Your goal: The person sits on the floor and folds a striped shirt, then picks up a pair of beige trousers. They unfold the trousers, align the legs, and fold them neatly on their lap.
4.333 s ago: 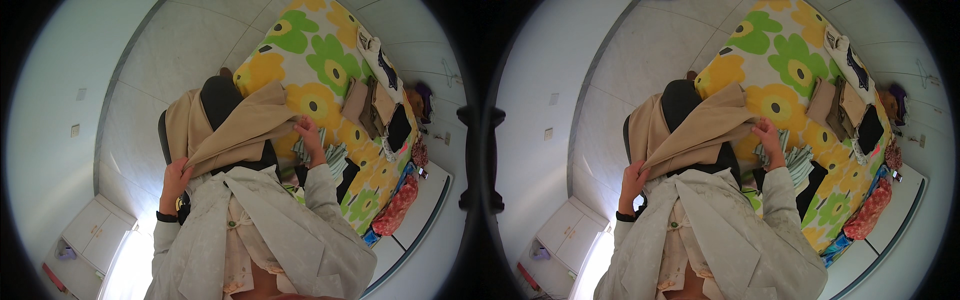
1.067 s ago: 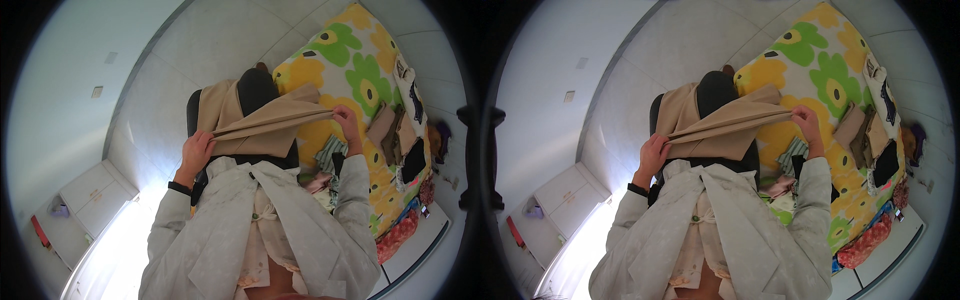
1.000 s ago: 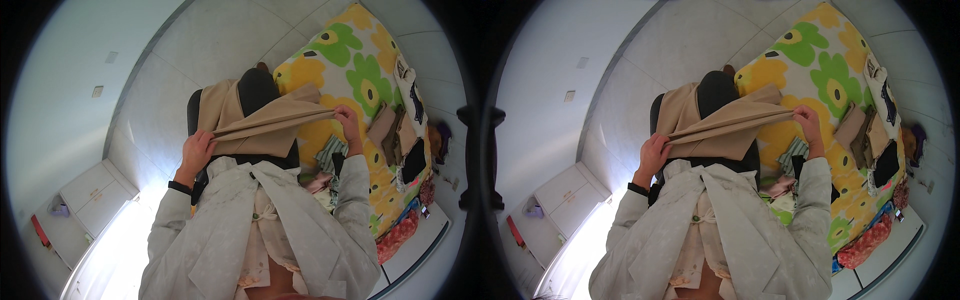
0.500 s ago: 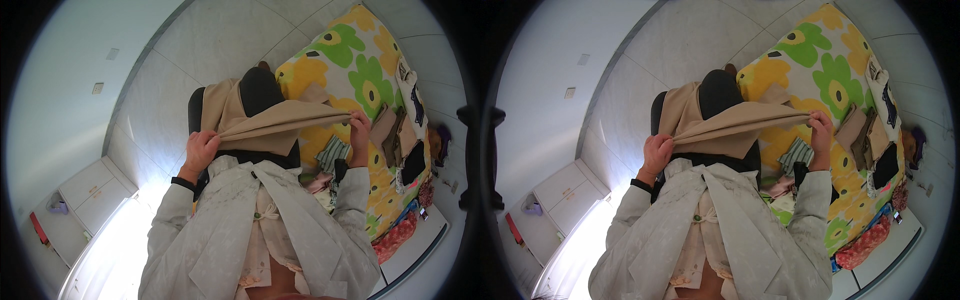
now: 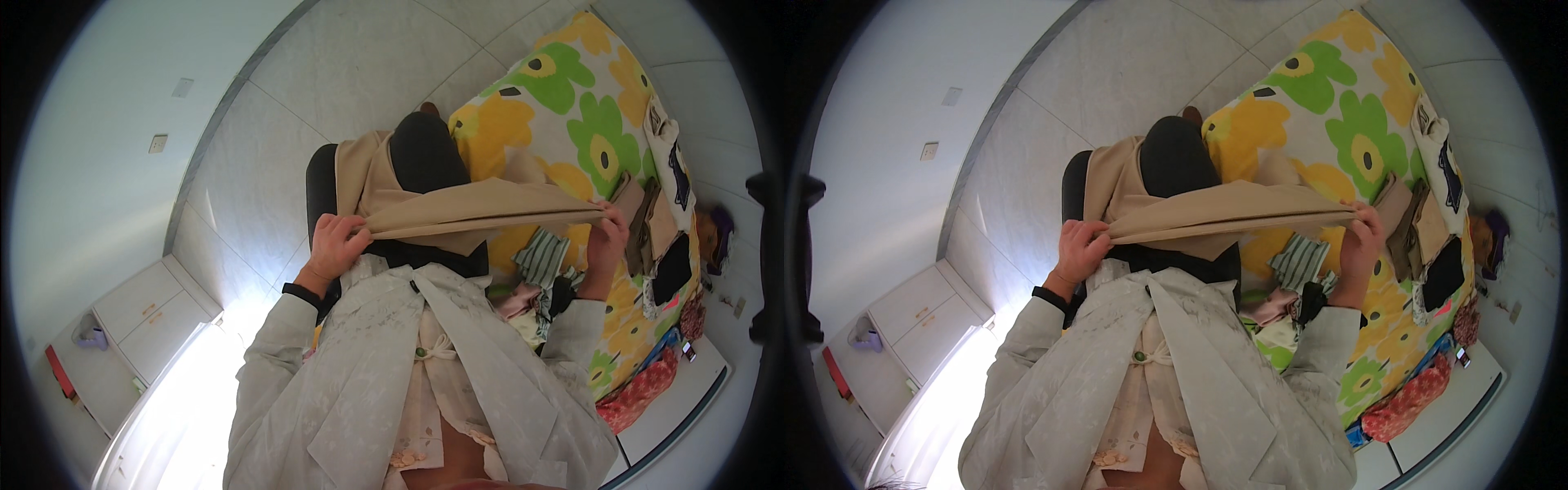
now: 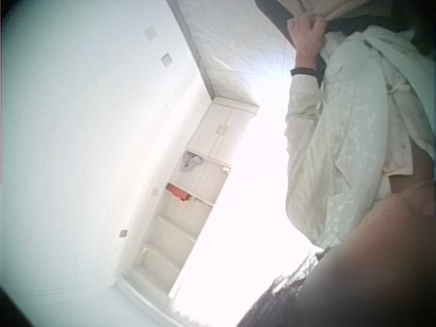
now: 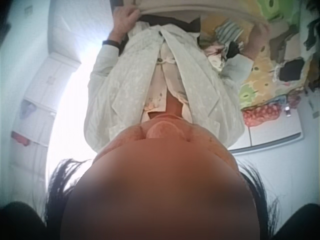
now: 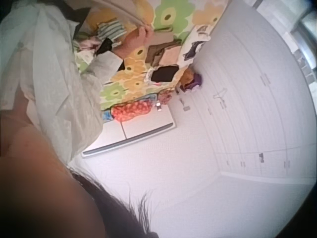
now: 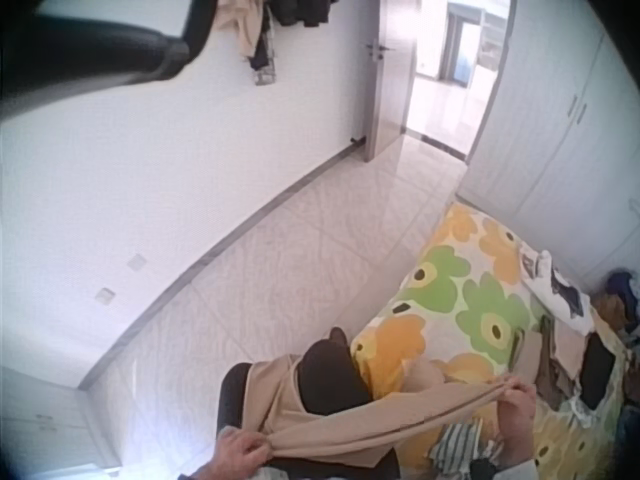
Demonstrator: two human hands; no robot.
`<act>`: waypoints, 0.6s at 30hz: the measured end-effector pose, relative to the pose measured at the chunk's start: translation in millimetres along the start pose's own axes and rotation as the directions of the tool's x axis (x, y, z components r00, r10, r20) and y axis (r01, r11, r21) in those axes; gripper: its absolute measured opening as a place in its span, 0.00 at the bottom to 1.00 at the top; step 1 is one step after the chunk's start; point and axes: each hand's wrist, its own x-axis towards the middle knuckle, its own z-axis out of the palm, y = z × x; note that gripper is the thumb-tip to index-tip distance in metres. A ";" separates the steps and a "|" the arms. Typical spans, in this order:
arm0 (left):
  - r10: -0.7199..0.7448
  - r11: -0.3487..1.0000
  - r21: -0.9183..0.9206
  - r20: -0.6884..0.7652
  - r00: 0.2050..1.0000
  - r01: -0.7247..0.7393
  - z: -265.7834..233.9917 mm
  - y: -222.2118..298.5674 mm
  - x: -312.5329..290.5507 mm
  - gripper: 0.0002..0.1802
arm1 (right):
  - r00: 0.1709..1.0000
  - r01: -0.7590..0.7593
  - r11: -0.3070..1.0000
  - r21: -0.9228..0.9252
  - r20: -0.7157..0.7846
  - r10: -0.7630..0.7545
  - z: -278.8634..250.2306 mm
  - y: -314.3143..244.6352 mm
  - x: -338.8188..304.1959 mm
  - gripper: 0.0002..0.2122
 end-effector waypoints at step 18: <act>0.010 1.000 0.028 0.084 0.996 -0.012 49.2 -30.8 59.6 0.14 | 0.842 0.505 0.834 -0.222 -0.087 -0.533 33.3 -189.7 -41.0 0.10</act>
